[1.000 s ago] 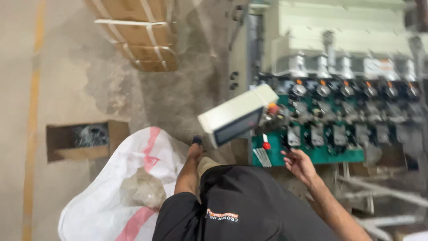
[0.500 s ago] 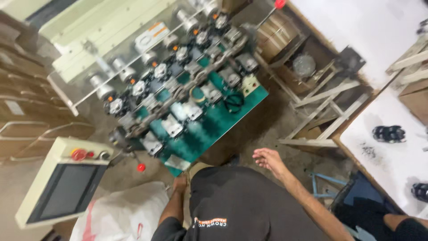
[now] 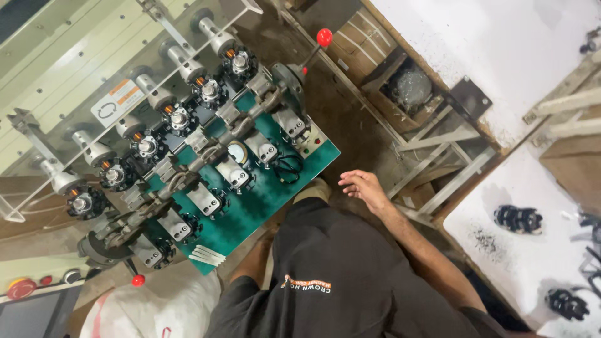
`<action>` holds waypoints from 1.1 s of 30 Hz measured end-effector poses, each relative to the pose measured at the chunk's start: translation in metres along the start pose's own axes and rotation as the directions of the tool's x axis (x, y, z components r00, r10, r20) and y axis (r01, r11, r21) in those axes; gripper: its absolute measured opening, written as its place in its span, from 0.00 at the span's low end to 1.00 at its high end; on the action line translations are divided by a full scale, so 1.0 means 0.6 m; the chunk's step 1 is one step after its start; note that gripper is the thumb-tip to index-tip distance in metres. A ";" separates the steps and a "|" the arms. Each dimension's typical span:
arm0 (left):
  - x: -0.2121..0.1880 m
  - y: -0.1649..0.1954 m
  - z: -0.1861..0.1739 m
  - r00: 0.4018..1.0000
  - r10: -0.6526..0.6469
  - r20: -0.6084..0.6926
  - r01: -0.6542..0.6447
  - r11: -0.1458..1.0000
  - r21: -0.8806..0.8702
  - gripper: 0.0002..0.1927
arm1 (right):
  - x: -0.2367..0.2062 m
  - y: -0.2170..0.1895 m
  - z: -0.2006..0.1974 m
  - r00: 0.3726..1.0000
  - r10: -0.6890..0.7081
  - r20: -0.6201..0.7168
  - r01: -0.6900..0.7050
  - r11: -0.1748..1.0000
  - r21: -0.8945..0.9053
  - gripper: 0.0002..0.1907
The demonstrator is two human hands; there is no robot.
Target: The person stands at a multi-station industrial machine, takes small black components from a blue bin, and loads and positions them into the machine's stations by hand. They operate the machine's red-handled lever, use scissors to trim material, and handle rolls of tape and plastic-wrapped parts on the worktable.
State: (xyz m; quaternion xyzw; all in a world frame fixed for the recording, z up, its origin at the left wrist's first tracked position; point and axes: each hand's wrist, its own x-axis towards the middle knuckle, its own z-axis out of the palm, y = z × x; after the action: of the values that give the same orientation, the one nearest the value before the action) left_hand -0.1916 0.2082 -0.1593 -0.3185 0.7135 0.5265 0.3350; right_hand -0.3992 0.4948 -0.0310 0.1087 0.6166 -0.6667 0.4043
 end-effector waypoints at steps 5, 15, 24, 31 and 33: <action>0.046 0.103 0.005 0.997 -0.046 -0.059 0.038 0.992 -0.120 0.16 | 0.082 -0.128 -0.063 0.992 0.122 0.016 -0.120 0.988 -0.095 0.13; 0.105 0.249 0.067 0.963 -0.218 -0.160 0.147 0.919 -0.366 0.20 | 0.284 -0.239 -0.295 0.955 0.288 0.073 -0.274 0.948 -0.159 0.18; 0.208 0.442 0.185 0.938 -0.253 -0.237 0.097 0.849 -0.519 0.23 | 0.516 -0.509 -0.362 0.984 0.132 0.116 -0.105 0.971 -0.214 0.12; 0.240 0.509 0.206 0.870 -0.342 -0.356 -0.001 0.720 -0.694 0.26 | 0.641 -0.600 -0.116 0.870 0.228 0.437 -0.021 0.903 -0.430 0.12; 0.230 0.519 0.196 0.828 -0.374 -0.418 -0.047 0.697 -0.716 0.26 | 0.668 -0.595 -0.043 0.790 0.320 0.522 -0.031 0.872 -0.489 0.12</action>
State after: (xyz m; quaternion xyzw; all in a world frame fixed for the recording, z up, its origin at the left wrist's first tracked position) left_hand -0.5053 0.3831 -0.1302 -0.6193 0.4910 0.6122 0.0243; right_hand -0.9088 0.3245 -0.0327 -0.1422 0.5859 -0.4617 0.6506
